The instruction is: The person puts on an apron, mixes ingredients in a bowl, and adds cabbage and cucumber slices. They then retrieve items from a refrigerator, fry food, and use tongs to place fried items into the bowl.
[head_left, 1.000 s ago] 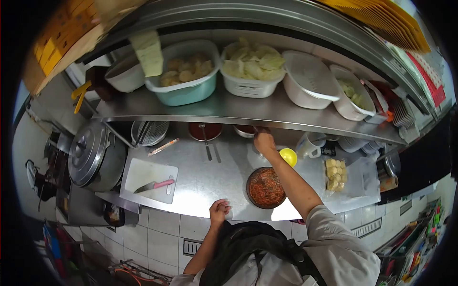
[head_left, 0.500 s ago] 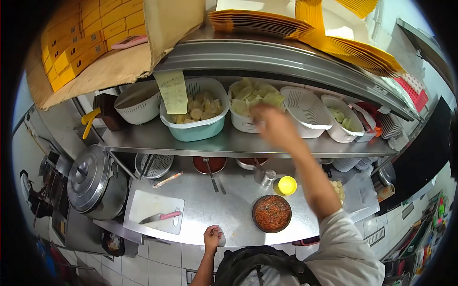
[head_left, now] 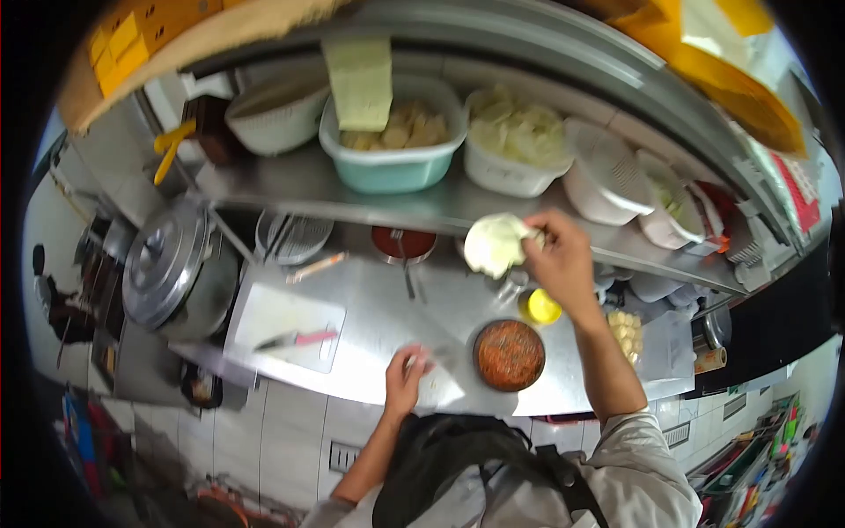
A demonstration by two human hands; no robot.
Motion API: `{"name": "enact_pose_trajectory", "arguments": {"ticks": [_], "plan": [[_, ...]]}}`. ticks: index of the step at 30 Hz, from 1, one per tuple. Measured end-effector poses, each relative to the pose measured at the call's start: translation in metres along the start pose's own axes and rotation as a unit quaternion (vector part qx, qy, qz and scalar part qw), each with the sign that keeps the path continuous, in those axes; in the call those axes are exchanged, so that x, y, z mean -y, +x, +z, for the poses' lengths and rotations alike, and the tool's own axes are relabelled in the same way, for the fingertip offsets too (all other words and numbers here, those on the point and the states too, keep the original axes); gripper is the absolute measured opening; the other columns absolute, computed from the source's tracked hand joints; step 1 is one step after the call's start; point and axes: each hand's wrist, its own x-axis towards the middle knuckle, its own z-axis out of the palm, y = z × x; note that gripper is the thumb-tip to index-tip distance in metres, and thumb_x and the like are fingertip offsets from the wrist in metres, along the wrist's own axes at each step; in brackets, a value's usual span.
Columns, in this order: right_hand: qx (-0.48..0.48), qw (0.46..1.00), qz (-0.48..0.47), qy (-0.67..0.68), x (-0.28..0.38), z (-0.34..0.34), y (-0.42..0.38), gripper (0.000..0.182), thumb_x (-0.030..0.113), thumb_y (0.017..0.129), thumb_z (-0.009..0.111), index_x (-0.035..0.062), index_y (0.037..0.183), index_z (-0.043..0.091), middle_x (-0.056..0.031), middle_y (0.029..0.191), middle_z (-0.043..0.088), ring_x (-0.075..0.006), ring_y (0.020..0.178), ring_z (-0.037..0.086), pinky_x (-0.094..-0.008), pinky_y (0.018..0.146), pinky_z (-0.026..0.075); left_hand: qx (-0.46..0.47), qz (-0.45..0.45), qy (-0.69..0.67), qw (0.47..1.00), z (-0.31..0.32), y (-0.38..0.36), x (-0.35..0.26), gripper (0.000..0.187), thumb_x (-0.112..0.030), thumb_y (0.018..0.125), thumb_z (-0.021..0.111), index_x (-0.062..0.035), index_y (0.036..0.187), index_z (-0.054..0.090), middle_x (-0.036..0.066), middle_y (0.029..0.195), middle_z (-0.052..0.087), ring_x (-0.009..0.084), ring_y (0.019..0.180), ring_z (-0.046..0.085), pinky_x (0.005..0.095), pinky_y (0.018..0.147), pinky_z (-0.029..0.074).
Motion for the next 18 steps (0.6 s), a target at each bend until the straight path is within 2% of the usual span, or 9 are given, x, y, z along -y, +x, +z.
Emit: {"name": "enact_pose_trajectory", "arguments": {"ticks": [3, 4, 5, 6, 8, 10, 11, 13, 18], "plan": [[0.121, 0.992, 0.032, -0.019, -0.020, 0.045, -0.084, 0.015, 0.004, 0.073, 0.062, 0.0003, 0.088, 0.060, -0.0174, 0.083, 0.058, -0.0342, 0.074, 0.057, -0.0389, 0.066, 0.046, 0.010, -0.037, -0.196, 0.980, 0.041, 0.005, -0.055, 0.037, -0.016, 0.092, 0.056, 0.0013, 0.123, 0.044, 0.015, 0.111, 0.053, 0.0202, 0.087, 0.062, 0.0293, 0.069, 0.054], [0.148, 0.988, 0.033, -0.030, -0.028, 0.055, -0.107, 0.015, 0.004, 0.074, 0.062, 0.0002, 0.088, 0.059, -0.0165, 0.083, 0.057, -0.0328, 0.074, 0.057, -0.0389, 0.066, 0.046, -0.004, -0.059, -0.223, 0.973, 0.045, 0.010, -0.054, 0.038, -0.014, 0.092, 0.057, 0.0009, 0.124, 0.043, 0.015, 0.111, 0.053, 0.0194, 0.085, 0.063, 0.0277, 0.067, 0.054], [0.129, 0.991, -0.017, -0.023, -0.038, 0.065, -0.130, 0.015, 0.003, 0.073, 0.063, -0.0005, 0.087, 0.057, -0.0157, 0.080, 0.056, -0.0322, 0.072, 0.057, -0.0384, 0.064, 0.046, -0.015, -0.051, -0.120, 0.991, 0.048, 0.012, -0.044, 0.038, -0.013, 0.090, 0.059, 0.0010, 0.122, 0.045, 0.014, 0.109, 0.054, 0.0185, 0.082, 0.064, 0.0262, 0.066, 0.054], [0.133, 0.991, 0.009, -0.014, -0.054, 0.073, -0.158, 0.015, 0.001, 0.072, 0.063, -0.0007, 0.085, 0.056, -0.0148, 0.078, 0.055, -0.0307, 0.071, 0.057, -0.0378, 0.063, 0.046, -0.018, -0.054, -0.020, 0.998, 0.049, 0.012, -0.029, 0.038, -0.012, 0.089, 0.060, 0.0011, 0.121, 0.046, 0.013, 0.107, 0.055, 0.0176, 0.078, 0.064, 0.0246, 0.064, 0.054], [0.149, 0.963, 0.218, 0.046, -0.091, 0.083, -0.216, 0.027, -0.003, 0.071, 0.060, 0.0000, 0.098, 0.054, -0.0150, 0.084, 0.057, -0.0318, 0.076, 0.058, -0.0394, 0.066, 0.048, -0.020, -0.109, 0.001, 0.994, 0.046, 0.011, 0.003, 0.031, -0.005, 0.086, 0.060, 0.0025, 0.115, 0.053, 0.011, 0.100, 0.060, 0.0145, 0.071, 0.064, 0.0231, 0.064, 0.053], [0.127, 0.979, 0.162, -0.002, -0.091, 0.071, -0.234, 0.039, -0.004, 0.072, 0.059, 0.0003, 0.109, 0.052, -0.0175, 0.097, 0.060, -0.0375, 0.087, 0.060, -0.0444, 0.072, 0.048, 0.078, -0.060, 0.229, 0.968, 0.045, 0.002, 0.038, 0.025, -0.002, 0.083, 0.059, 0.0021, 0.107, 0.060, 0.009, 0.089, 0.065, 0.0125, 0.068, 0.064, 0.0234, 0.063, 0.053], [0.156, 0.964, 0.214, -0.009, -0.101, 0.062, -0.250, 0.039, 0.000, 0.074, 0.058, -0.0007, 0.113, 0.052, -0.0219, 0.101, 0.061, -0.0408, 0.098, 0.058, -0.0462, 0.079, 0.047, 0.090, -0.056, 0.304, 0.947, 0.055, -0.002, 0.038, 0.025, -0.002, 0.079, 0.060, -0.0007, 0.103, 0.063, 0.009, 0.082, 0.067, 0.0118, 0.066, 0.064, 0.0250, 0.063, 0.052], [0.197, 0.932, 0.304, -0.026, -0.133, 0.047, -0.271, 0.024, 0.009, 0.078, 0.058, 0.0012, 0.101, 0.061, -0.0250, 0.092, 0.061, -0.0393, 0.094, 0.059, -0.0447, 0.079, 0.047, 0.136, -0.072, 0.343, 0.927, 0.075, -0.005, 0.048, 0.024, -0.008, 0.077, 0.064, -0.0037, 0.100, 0.065, 0.011, 0.080, 0.068, 0.0187, 0.069, 0.066, 0.0294, 0.064, 0.052], [0.122, 0.956, 0.206, -0.170, -0.200, 0.020, -0.243, 0.014, 0.011, 0.080, 0.059, 0.0051, 0.090, 0.066, -0.0172, 0.088, 0.061, -0.0365, 0.084, 0.058, -0.0456, 0.075, 0.045, 0.168, -0.080, 0.433, 0.882, 0.136, 0.037, 0.065, 0.024, -0.020, 0.077, 0.066, -0.0047, 0.096, 0.065, 0.015, 0.085, 0.068, 0.0300, 0.078, 0.066, 0.0377, 0.071, 0.052]]}}
